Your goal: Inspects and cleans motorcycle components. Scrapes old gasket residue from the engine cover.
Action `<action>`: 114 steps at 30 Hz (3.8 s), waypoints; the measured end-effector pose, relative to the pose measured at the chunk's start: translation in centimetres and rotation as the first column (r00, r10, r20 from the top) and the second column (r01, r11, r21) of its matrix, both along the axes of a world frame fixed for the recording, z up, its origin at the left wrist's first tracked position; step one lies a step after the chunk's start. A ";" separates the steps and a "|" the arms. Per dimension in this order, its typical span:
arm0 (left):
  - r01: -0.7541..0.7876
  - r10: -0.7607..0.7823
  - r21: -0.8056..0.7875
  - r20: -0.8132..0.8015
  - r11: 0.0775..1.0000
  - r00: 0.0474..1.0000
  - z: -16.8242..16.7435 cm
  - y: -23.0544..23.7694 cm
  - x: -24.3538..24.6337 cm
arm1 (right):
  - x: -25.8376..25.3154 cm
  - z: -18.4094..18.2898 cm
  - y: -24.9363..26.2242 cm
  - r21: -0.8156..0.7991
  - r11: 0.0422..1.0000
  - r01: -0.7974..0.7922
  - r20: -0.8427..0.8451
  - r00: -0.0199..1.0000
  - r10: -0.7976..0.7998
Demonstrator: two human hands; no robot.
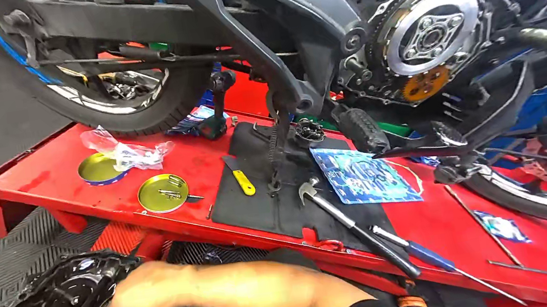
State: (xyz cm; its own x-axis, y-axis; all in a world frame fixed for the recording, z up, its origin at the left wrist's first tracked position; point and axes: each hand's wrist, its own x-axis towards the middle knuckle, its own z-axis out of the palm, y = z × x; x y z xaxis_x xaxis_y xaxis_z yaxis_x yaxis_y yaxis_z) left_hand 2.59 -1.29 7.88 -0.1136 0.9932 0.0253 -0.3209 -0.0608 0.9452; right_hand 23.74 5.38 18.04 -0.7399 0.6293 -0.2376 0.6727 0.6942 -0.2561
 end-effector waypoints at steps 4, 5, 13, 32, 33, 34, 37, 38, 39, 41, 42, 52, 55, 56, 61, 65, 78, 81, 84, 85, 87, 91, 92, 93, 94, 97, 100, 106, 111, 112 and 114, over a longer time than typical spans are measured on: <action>-0.067 0.064 -0.102 -0.033 0.993 0.997 1.1 -0.4 0.2 | 4.0 2.7 3.9 0.072 0.981 0.182 -0.283 0.947 -0.155; -0.077 0.073 -0.121 -0.039 0.990 0.997 1.2 -0.5 0.3 | 5.3 2.9 5.3 0.093 0.957 0.274 -0.329 0.916 -0.230; -0.141 0.132 -0.178 -0.062 0.974 0.989 1.5 -0.1 1.9 | 13.2 2.6 12.4 0.143 0.630 0.763 -0.354 0.634 -0.688; -0.085 0.077 -0.162 -0.052 0.983 0.996 2.5 -1.5 1.4 | -3.2 -0.5 -1.8 0.000 0.977 0.211 0.524 0.832 -0.180; -0.081 0.074 -0.154 -0.050 0.985 0.996 2.5 -1.5 1.3 | -3.7 -0.5 -2.1 -0.010 0.971 0.237 0.536 0.821 -0.195; -0.083 0.076 -0.154 -0.049 0.985 0.996 2.4 -1.5 1.2 | -4.1 -0.5 -2.4 -0.021 0.964 0.264 0.549 0.809 -0.209; -0.105 0.101 -0.184 -0.031 0.977 0.994 2.0 -1.7 0.6 | -5.4 -0.1 -3.5 -0.032 0.945 0.327 0.559 0.790 -0.254; -0.111 0.108 -0.190 -0.026 0.975 0.994 2.0 -1.7 0.5 | -5.6 0.1 -3.5 -0.021 0.939 0.343 0.557 0.784 -0.273; -0.109 0.107 -0.185 -0.023 0.977 0.994 2.1 -1.7 0.4 | -5.6 0.2 -3.3 -0.011 0.933 0.359 0.559 0.776 -0.292; -0.099 0.099 -0.153 -0.008 0.983 0.995 2.2 -1.7 0.5 | -5.2 0.4 -2.7 0.017 0.928 0.372 0.549 0.773 -0.319; -0.091 0.091 -0.129 -0.003 0.988 0.996 2.3 -1.7 0.7 | -5.1 0.6 -2.6 0.024 0.926 0.378 0.544 0.772 -0.329; -0.051 0.050 -0.096 -0.013 0.994 0.999 2.4 -1.5 1.7 | -3.8 1.8 -2.3 -0.049 0.892 0.450 0.497 0.786 -0.369; -0.066 0.064 -0.107 -0.021 0.992 0.998 2.4 -1.3 1.9 | -3.5 1.6 -2.3 -0.061 0.909 0.412 0.493 0.805 -0.332; -0.060 0.057 -0.107 -0.026 0.992 0.998 2.5 -1.3 1.9 | -3.4 1.5 -2.3 -0.059 0.915 0.398 0.493 0.809 -0.320; -0.054 0.052 -0.091 -0.019 0.994 0.998 2.8 -1.2 2.1 | -3.2 1.0 -2.6 -0.049 0.925 0.378 0.463 0.829 -0.314; -0.069 0.065 -0.096 -0.048 0.993 0.997 3.2 -1.2 1.8 | -2.9 1.1 -2.3 -0.077 0.938 0.339 0.379 0.880 -0.286; -0.183 0.179 -0.110 -0.041 0.977 0.983 3.3 -0.7 0.9 | 10.4 4.6 6.7 0.363 0.799 0.479 -0.256 0.876 -0.409; -0.174 0.172 -0.094 -0.028 0.980 0.985 3.4 -0.8 1.1 | 13.7 2.4 9.6 0.265 0.736 0.623 -0.315 0.778 -0.544; -0.164 0.164 -0.086 -0.006 0.983 0.986 3.4 -0.6 1.3 | 15.7 3.0 9.5 0.182 0.680 0.710 -0.281 0.700 -0.656; -0.159 0.160 -0.086 -0.001 0.983 0.987 3.3 -0.6 1.3 | 16.3 3.5 9.0 0.174 0.665 0.726 -0.249 0.686 -0.683; -0.157 0.158 -0.103 0.001 0.982 0.987 3.3 -0.5 1.4 | 17.4 3.5 8.4 0.179 0.648 0.740 -0.106 0.669 -0.735; -0.167 0.168 -0.143 -0.005 0.976 0.986 3.8 -0.5 1.7 | 17.5 1.3 8.6 0.160 0.597 0.786 0.081 0.593 -0.801; -0.167 0.168 -0.144 -0.005 0.975 0.986 3.8 -0.6 1.7 | 17.3 1.2 8.8 0.176 0.592 0.787 0.098 0.584 -0.806; -0.168 0.169 -0.141 -0.008 0.976 0.986 3.8 -0.6 1.7 | 17.3 1.3 8.9 0.183 0.596 0.782 0.115 0.585 -0.803; -0.167 0.167 -0.133 -0.012 0.977 0.986 3.7 -0.6 1.6 | 17.2 1.6 8.9 0.184 0.607 0.773 0.137 0.592 -0.794; -0.176 0.175 -0.117 -0.024 0.977 0.984 3.6 -0.6 1.2 | 17.3 3.1 7.9 0.157 0.697 0.700 0.213 0.665 -0.716; -0.186 0.186 -0.129 -0.011 0.974 0.982 3.9 -0.5 1.2 | 16.6 3.3 6.7 0.114 0.772 0.625 0.284 0.724 -0.628; -0.198 0.203 -0.131 0.025 0.971 0.979 4.1 -0.4 0.9 | 15.6 3.0 6.6 0.096 0.778 0.621 0.373 0.702 -0.606; -0.214 0.225 -0.141 0.068 0.967 0.972 3.9 -0.1 0.7 | 16.7 3.0 7.1 0.031 0.851 0.523 0.318 0.803 -0.505; -0.212 0.227 -0.158 0.085 0.964 0.970 3.8 -0.1 0.6 | 17.0 3.0 7.1 -0.002 0.853 0.523 0.286 0.817 -0.500; -0.206 0.228 -0.180 0.113 0.962 0.967 3.9 -0.2 0.6 | 17.4 3.0 7.1 -0.058 0.844 0.533 0.207 0.833 -0.512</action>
State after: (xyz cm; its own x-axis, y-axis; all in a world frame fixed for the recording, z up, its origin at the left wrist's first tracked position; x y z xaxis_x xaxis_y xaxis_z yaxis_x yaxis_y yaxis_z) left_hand 3.23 -1.46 11.77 -0.3178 0.9333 -0.1672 -0.4396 0.0112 0.8981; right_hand 41.15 12.51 21.07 -0.2466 0.8723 -0.4222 0.9680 0.2006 -0.1511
